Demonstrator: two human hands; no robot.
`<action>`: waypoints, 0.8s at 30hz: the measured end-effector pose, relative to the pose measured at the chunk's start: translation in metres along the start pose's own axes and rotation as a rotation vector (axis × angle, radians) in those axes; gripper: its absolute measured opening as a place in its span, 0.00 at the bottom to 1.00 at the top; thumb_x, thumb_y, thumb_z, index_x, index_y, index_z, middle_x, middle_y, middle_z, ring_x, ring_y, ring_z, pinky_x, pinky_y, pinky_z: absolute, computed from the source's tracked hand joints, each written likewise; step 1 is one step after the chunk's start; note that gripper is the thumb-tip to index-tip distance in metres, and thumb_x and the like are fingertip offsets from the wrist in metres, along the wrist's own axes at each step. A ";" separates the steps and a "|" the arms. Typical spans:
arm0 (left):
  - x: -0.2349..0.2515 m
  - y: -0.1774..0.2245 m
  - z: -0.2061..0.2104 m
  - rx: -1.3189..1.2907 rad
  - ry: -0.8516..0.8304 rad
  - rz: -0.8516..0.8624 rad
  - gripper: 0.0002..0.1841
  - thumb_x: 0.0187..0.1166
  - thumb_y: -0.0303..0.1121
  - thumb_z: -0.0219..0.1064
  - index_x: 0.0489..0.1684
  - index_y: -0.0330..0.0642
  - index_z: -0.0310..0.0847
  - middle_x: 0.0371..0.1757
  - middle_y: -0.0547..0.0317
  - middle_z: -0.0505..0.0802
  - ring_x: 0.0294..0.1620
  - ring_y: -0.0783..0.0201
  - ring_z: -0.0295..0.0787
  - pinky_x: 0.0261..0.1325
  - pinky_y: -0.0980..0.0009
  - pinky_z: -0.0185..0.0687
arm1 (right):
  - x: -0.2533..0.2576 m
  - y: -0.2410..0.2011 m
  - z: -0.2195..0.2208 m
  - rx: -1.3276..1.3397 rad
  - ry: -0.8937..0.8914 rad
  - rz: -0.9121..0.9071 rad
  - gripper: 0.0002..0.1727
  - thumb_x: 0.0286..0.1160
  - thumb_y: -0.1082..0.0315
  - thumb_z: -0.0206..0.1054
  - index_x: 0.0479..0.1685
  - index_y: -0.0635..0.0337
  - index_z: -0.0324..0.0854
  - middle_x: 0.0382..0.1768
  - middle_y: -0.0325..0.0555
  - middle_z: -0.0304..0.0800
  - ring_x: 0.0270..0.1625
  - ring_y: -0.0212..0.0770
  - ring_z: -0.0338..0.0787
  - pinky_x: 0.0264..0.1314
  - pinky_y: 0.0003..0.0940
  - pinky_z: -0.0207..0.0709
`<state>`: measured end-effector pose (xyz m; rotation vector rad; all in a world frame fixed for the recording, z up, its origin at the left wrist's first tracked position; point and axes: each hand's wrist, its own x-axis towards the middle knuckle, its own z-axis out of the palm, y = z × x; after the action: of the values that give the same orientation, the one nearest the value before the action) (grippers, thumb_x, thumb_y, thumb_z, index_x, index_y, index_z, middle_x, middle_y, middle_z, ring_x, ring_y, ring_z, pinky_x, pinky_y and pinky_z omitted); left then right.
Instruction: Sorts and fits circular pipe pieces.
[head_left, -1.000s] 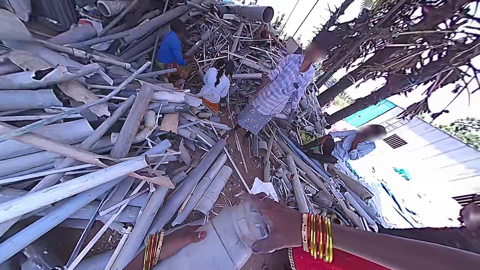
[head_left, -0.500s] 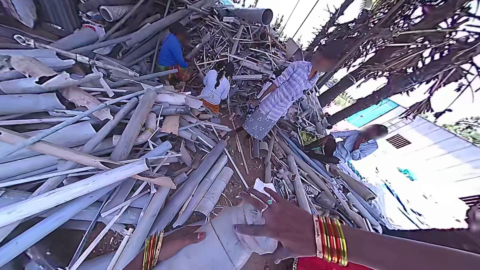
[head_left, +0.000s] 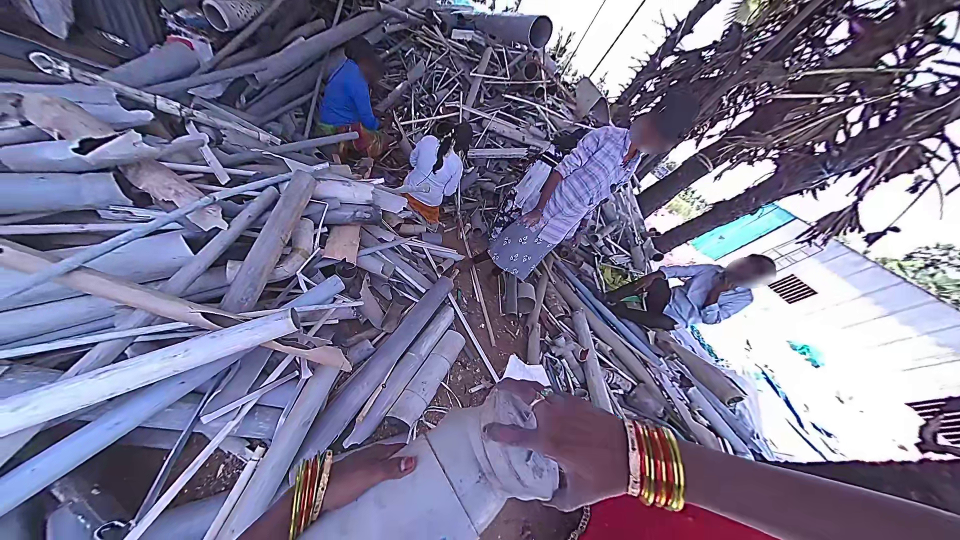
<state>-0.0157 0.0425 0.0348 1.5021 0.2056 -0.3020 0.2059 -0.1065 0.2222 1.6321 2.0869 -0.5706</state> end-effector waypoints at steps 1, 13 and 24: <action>0.000 0.000 0.000 0.000 0.002 0.002 0.37 0.87 0.52 0.43 0.83 0.27 0.59 0.75 0.37 0.79 0.75 0.60 0.75 0.80 0.61 0.64 | -0.001 0.007 0.003 -0.080 0.051 -0.120 0.54 0.42 0.54 0.90 0.84 0.37 0.72 0.80 0.86 0.61 0.78 0.83 0.70 0.71 0.70 0.73; 0.000 0.002 0.001 0.005 0.019 -0.016 0.37 0.87 0.51 0.44 0.85 0.27 0.57 0.79 0.35 0.75 0.81 0.56 0.70 0.84 0.60 0.59 | -0.006 -0.020 -0.003 0.238 0.053 0.213 0.62 0.46 0.51 0.90 0.93 0.41 0.59 0.89 0.80 0.46 0.82 0.78 0.68 0.74 0.68 0.70; 0.001 -0.001 0.001 0.027 0.021 -0.007 0.36 0.88 0.50 0.44 0.86 0.27 0.57 0.80 0.34 0.74 0.82 0.54 0.68 0.85 0.58 0.57 | 0.006 -0.012 -0.007 0.379 -0.063 0.323 0.65 0.47 0.52 0.90 0.94 0.46 0.53 0.76 0.79 0.67 0.71 0.77 0.77 0.67 0.69 0.75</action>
<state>-0.0156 0.0417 0.0337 1.5316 0.2246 -0.2961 0.1924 -0.1005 0.2248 2.0755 1.6898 -0.9309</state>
